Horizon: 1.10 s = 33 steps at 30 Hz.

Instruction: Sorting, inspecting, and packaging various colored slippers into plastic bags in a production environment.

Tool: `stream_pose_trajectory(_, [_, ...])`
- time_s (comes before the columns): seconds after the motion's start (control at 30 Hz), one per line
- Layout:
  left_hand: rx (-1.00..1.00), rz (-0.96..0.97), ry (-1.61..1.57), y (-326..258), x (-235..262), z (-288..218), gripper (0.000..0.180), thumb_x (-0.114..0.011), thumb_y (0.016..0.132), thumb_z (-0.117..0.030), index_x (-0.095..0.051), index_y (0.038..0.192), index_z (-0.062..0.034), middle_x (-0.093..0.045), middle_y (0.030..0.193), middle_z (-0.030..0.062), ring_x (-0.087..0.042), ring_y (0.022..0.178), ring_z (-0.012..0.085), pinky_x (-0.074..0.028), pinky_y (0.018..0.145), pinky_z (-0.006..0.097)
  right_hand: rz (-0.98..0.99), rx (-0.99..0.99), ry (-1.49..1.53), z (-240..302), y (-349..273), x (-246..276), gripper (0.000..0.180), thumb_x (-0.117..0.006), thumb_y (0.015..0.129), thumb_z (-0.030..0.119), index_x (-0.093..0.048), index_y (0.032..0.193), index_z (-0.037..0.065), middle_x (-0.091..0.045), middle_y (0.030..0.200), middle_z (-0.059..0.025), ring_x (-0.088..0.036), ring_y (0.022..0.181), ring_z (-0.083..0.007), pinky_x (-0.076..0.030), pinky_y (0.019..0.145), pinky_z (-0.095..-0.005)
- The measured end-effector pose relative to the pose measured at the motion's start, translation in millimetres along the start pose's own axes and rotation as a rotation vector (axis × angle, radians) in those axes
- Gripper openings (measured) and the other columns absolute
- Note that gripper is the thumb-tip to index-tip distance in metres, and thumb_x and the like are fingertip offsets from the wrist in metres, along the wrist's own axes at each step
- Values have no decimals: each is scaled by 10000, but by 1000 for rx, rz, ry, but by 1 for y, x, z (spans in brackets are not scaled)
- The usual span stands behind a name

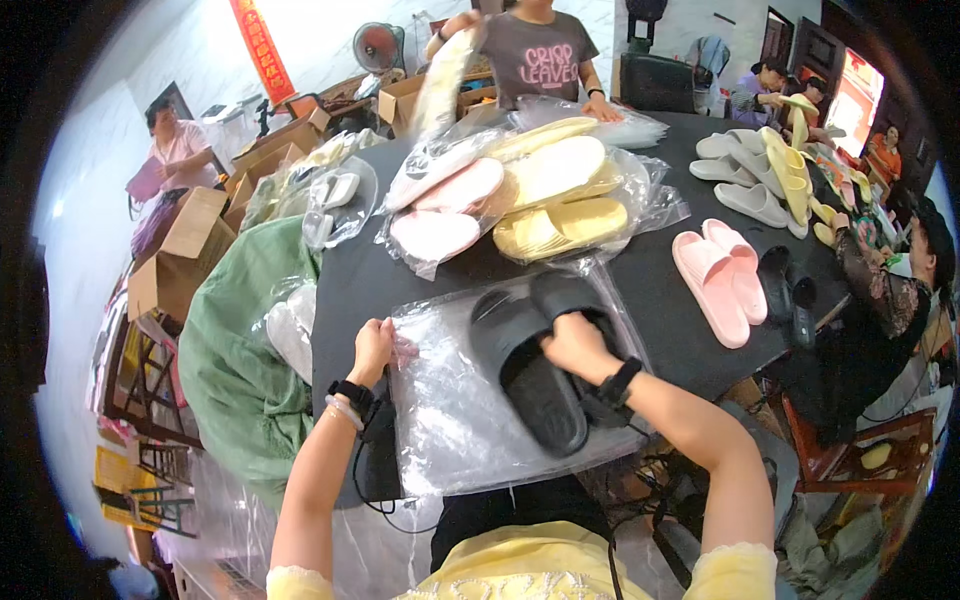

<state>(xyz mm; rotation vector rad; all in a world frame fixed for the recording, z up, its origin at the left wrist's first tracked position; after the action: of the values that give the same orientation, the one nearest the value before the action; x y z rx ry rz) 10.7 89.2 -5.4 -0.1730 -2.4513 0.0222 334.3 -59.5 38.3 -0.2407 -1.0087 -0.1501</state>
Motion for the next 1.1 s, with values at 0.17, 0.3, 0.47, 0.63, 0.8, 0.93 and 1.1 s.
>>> stream_pose_trajectory(0.17, [125, -11, -291, -34, 20, -35, 303, -486, 950, -238, -486, 1009, 59, -623, 769, 140, -669, 669, 230, -503, 472, 304, -182, 33, -28, -12, -4, 26, 397, -645, 780, 243, -603, 869, -141, -551, 996, -377, -585, 899, -469, -488, 790, -471])
stream_pose_trajectory(0.3, [212, 256, -562, -77, 10, -37, 724, -538, 930, -304, -70, 1383, 13, -569, 1052, 222, -661, 816, 262, -546, 590, 355, -188, 37, -6, -16, -2, 21, 423, -640, 782, 239, -588, 914, -160, -552, 1009, -375, -575, 922, -475, -477, 816, -475])
stream_pose_trajectory(0.47, [293, 602, -474, -191, 0, -46, 881, -628, 869, -131, 56, 1413, -21, -545, 1078, 206, -638, 810, 238, -558, 641, 322, -165, 0, -26, -23, -1, 22, 434, -636, 780, 240, -578, 943, -158, -533, 1052, -380, -558, 961, -476, -460, 851, -468])
stream_pose_trajectory(0.63, [182, 366, -437, -223, 20, -8, 693, -573, 865, 9, -143, 1408, -1, -561, 945, 130, -591, 659, 150, -524, 576, 262, -132, 11, -4, -21, 5, 15, 425, -638, 784, 241, -586, 908, -161, -536, 1055, -373, -549, 966, -484, -455, 851, -462])
stream_pose_trajectory(0.8, [-377, -281, 211, -247, 53, -70, 546, -556, 794, 80, -402, 1311, 1, -550, 1025, 160, -551, 920, 248, -457, 800, 327, -128, 24, 17, -22, 5, 25, 434, -647, 779, 235, -577, 918, -169, -566, 984, -370, -567, 968, -443, -454, 817, -450])
stream_pose_trajectory(0.93, [-548, -137, 286, -277, 22, -104, 484, -641, 791, -76, -495, 1251, -35, -498, 1294, 160, -417, 1263, 318, -334, 1015, 435, -53, 78, 193, 6, -11, 44, 358, -660, 779, 185, -598, 969, -112, -619, 956, -293, -593, 973, -394, -450, 826, -406])
stream_pose_trajectory(1.1, [-510, -36, 412, -273, -20, -85, 464, -612, 829, -233, -511, 1246, -56, -507, 1296, 113, -411, 1270, 287, -300, 1039, 454, 55, 452, 199, 83, -48, 48, 456, -663, 771, 147, -542, 1177, -20, -565, 1144, -269, -531, 1122, -347, -432, 917, -349])
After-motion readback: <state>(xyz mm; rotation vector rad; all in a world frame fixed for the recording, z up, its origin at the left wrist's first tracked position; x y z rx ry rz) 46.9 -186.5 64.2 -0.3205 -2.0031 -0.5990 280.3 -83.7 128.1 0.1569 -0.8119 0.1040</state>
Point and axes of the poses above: each hand's wrist, its own y-axis towards the middle knuckle, its own x-axis out of the back of the hand, z = x × y, the point moved 9 cm from there along y, towards the middle knuckle
